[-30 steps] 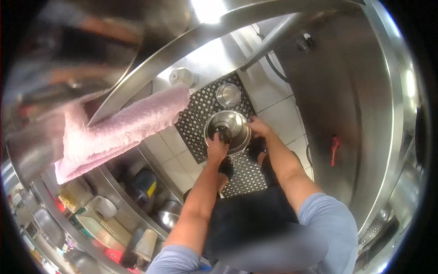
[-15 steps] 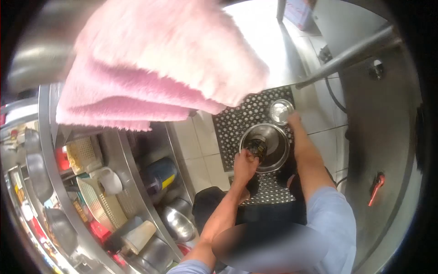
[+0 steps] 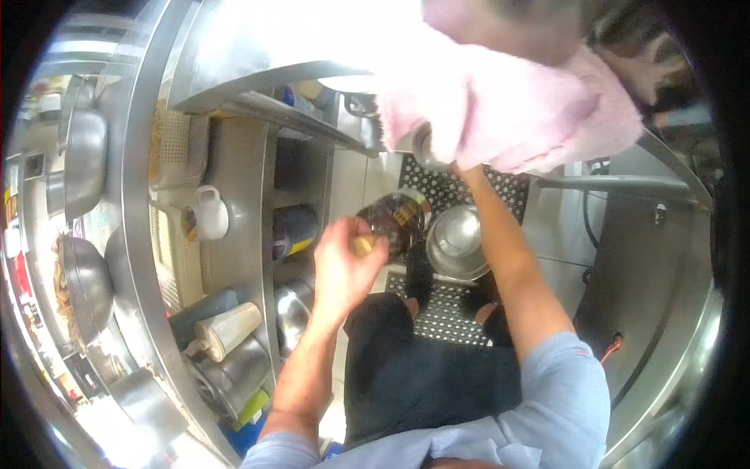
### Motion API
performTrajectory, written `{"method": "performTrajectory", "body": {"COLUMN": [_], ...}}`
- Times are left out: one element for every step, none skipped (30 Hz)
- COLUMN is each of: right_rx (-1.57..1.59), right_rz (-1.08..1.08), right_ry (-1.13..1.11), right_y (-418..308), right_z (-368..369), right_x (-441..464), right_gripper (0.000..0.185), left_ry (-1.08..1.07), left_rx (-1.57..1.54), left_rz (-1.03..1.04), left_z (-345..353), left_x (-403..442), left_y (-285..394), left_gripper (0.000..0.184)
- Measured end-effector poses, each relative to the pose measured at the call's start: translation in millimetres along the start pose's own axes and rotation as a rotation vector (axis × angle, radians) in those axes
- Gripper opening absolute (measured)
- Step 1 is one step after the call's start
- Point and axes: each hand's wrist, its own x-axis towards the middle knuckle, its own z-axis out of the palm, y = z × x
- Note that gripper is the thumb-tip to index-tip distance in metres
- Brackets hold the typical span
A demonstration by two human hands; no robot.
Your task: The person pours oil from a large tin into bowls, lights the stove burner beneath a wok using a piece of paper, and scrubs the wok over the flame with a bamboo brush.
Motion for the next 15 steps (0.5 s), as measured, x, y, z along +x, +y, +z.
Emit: {"method": "performTrajectory", "body": {"right_rx": [0.041, 0.087, 0.14, 0.212, 0.31, 0.428, 0.562, 0.675, 0.783, 0.878, 0.964, 1.047, 1.121, 1.189, 1.259], "right_rz": [0.011, 0.021, 0.019, 0.02, 0.023, 0.043, 0.068, 0.093, 0.118, 0.137, 0.155, 0.173, 0.189, 0.202, 0.218], "right_ry": [0.007, 0.004, -0.006, -0.034, -0.077, -0.128, -0.189, -0.234, -0.272, -0.293, -0.321, -0.342, -0.357, -0.376, -0.398], "right_y": [-9.1, -12.5, -14.7, -17.9, -18.9, -20.8, -20.2, -20.5, -18.3, -17.7, -18.0, -18.8, -18.0, -17.5, -18.2], "right_z": [-1.2, -4.4, -12.6, -26.8, -42.6, -58.6, -71.5, -79.8, -84.0, -81.2, -77.1, -71.1, -64.8, -59.8, -52.3], "right_x": [11.8, 16.0, 16.1, 13.4, 5.9, -2.4, -11.1, -16.5, -20.0, -20.3, -20.5, -20.1, -21.1, -19.6, -19.1], "right_gripper": [0.041, 0.041, 0.041, 0.041, 0.041, 0.041, 0.041, 0.041, 0.041, 0.041, 0.041, 0.041, 0.041, 0.041, 0.041], "left_ry": [0.008, 0.019, 0.022, 0.05, 0.037, 0.062, 0.087, 0.1, 0.107, 0.114, 0.097, 0.081, 0.066, 0.046, 0.027], "left_rx": [0.057, 0.088, 0.109, 0.073, 0.059, 0.038, 0.022, 0.012, 0.001, -0.007, 0.001, 0.008, 0.016, -0.003, -0.02], "left_rz": [0.056, 0.09, 0.118, 0.125, 0.103, 0.154, 0.205, 0.215, 0.226, 0.24, 0.269, 0.296, 0.322, 0.335, 0.352], "left_z": [-6.6, -10.9, -12.6, -12.8, -14.6, -15.7, -15.5, -14.4, -11.1, -6.3, -0.1, 7.6, 15.6, 27.9, 44.4], "left_x": [10.9, 23.9, 34.9, 46.7, 58.3, 67.1, 75.2, 84.2, 92.6, 102.4, 112.6, 122.4, 131.7, 141.3, 152.2], "left_y": [1.7, 2.7, 4.2, 7.8, 15.3, 21.7, 27.9, 34.2, 40.8, 45.4, 49.7, 54.0, 58.0, 59.0, 56.4], "left_gripper": [0.029, 0.029, 0.029, 0.029, 0.03, 0.03, 0.029, 0.029, 0.029, 0.03, 0.03, 0.03, 0.03, 0.031, 0.031]}}
